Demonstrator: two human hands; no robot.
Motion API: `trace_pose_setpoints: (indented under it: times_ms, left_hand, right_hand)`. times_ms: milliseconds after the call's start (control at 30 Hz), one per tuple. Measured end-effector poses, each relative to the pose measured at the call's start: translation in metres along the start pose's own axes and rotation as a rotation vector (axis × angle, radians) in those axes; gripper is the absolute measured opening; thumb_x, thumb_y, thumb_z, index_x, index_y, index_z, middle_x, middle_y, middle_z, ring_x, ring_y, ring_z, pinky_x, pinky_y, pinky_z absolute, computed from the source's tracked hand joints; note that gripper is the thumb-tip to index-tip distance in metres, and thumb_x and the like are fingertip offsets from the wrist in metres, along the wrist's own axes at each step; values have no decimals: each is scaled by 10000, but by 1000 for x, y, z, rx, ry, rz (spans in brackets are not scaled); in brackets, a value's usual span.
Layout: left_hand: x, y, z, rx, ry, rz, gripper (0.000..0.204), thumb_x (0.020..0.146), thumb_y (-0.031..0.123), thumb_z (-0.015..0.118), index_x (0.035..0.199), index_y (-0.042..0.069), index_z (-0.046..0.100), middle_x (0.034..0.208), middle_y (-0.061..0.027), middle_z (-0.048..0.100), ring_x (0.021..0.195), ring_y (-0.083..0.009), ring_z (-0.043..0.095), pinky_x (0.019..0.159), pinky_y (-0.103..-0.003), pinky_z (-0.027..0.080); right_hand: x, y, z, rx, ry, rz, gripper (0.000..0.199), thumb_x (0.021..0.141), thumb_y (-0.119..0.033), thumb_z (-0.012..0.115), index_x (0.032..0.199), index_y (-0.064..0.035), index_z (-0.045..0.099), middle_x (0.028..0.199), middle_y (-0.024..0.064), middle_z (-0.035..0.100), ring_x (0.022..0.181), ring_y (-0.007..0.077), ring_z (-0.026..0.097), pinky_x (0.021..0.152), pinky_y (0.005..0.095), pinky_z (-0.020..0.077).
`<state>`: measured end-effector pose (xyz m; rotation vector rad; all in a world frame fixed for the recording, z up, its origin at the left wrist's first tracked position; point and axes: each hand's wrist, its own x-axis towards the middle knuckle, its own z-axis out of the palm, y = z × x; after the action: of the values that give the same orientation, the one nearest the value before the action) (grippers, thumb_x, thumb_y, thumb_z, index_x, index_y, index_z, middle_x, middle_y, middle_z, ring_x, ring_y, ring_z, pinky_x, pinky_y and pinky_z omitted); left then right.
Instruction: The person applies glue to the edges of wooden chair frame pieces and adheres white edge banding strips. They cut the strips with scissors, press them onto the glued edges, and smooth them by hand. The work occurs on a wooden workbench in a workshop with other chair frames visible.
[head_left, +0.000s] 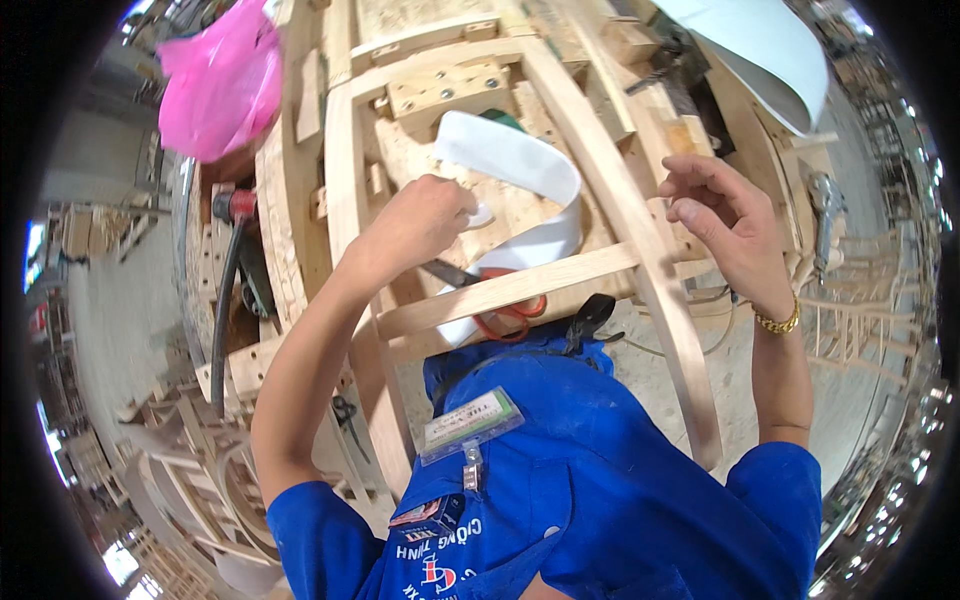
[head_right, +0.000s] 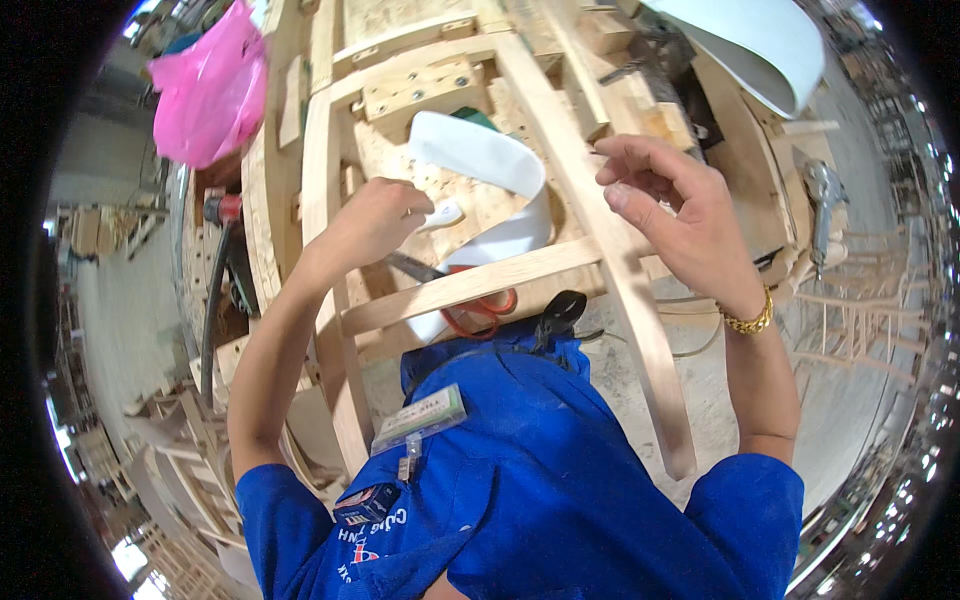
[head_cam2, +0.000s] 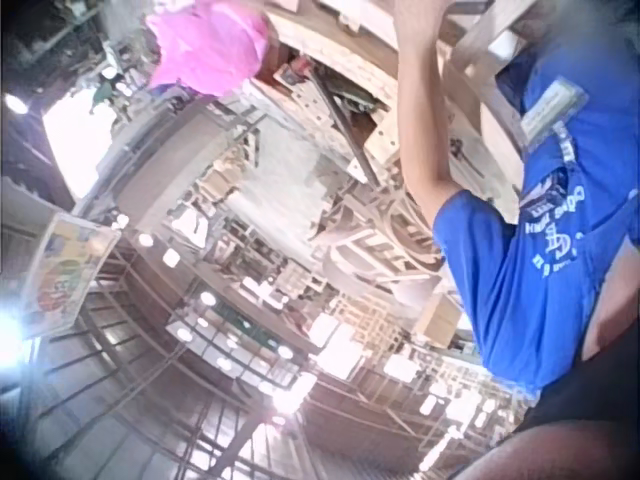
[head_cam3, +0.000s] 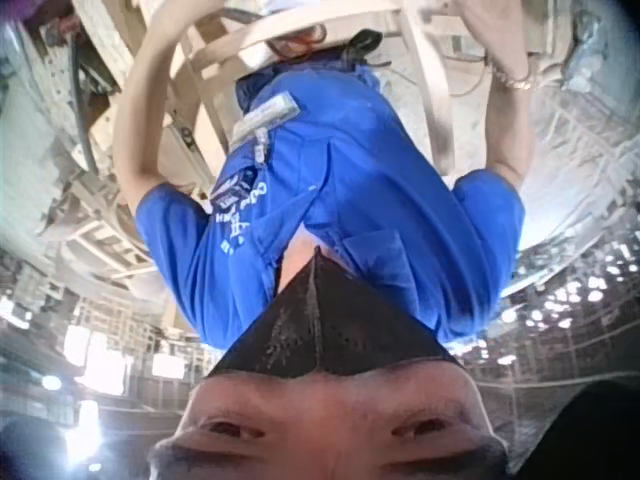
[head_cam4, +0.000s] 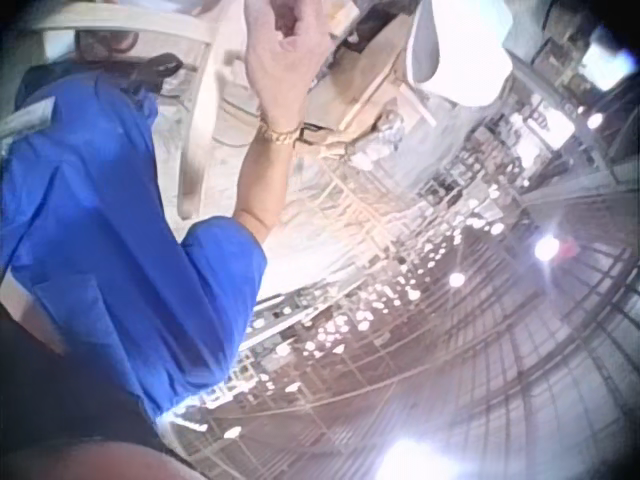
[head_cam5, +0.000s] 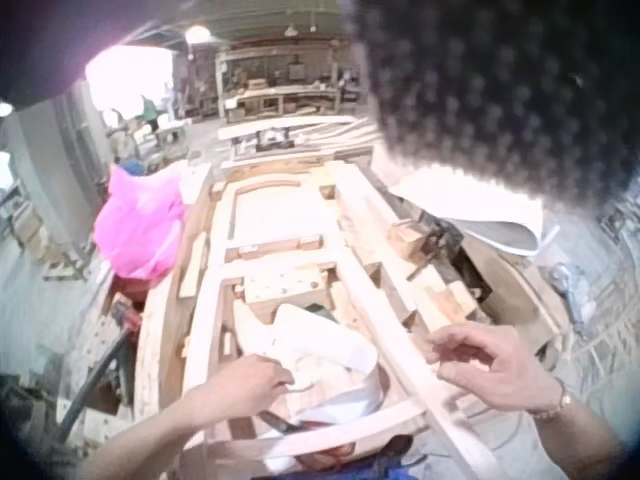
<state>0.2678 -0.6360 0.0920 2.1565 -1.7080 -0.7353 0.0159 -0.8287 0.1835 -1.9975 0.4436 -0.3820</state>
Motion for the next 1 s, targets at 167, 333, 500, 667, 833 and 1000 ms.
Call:
trace_pose_setpoints:
  times_ms: [167,333,500,667,833,1000]
  left_hand:
    - [50,-25,49,-41,-425,49,268,749,181,704,948,3,686,884,-200,667,811,-342,647,756,-403,500]
    - [55,4,71,82,-438,-20,264,809,134,672,1034,-3,660,945,-172,692,855,-301,657,767,-366,498]
    - [30,5,22,-378,118,-140,283,887,89,585,1147,-22,600,1023,-141,681,937,-185,627,858,-321,482]
    - [36,51,-49,-683,534,117,213,943,134,559,1095,-16,565,919,-47,641,806,-105,608,707,-250,485]
    - [21,86,-82,-634,617,-8,307,926,186,595,1148,-26,579,932,-70,668,802,-111,626,707,-252,500]
    - [-37,67,-27,-1012,494,-113,318,905,157,614,1146,-49,581,979,-114,661,837,-146,640,721,-283,519]
  right_hand:
    - [-61,18,-39,-9,97,62,303,861,-67,616,1154,9,592,944,68,652,828,108,615,746,242,505]
    - [-130,44,-70,160,278,222,299,873,-74,623,1156,19,592,966,63,645,826,107,612,725,250,509]
    - [-154,46,-78,347,261,373,336,877,-119,648,1156,54,577,970,86,642,848,109,609,716,247,509]
    - [-47,40,-35,132,101,17,396,873,-244,670,1135,44,600,968,150,641,804,127,624,714,247,507]
    - [54,13,23,273,-321,143,274,870,-244,671,941,19,641,724,56,624,574,86,573,493,212,453]
    - [66,-6,75,612,-107,153,168,881,-149,653,802,-10,600,675,12,593,561,63,566,438,189,417]
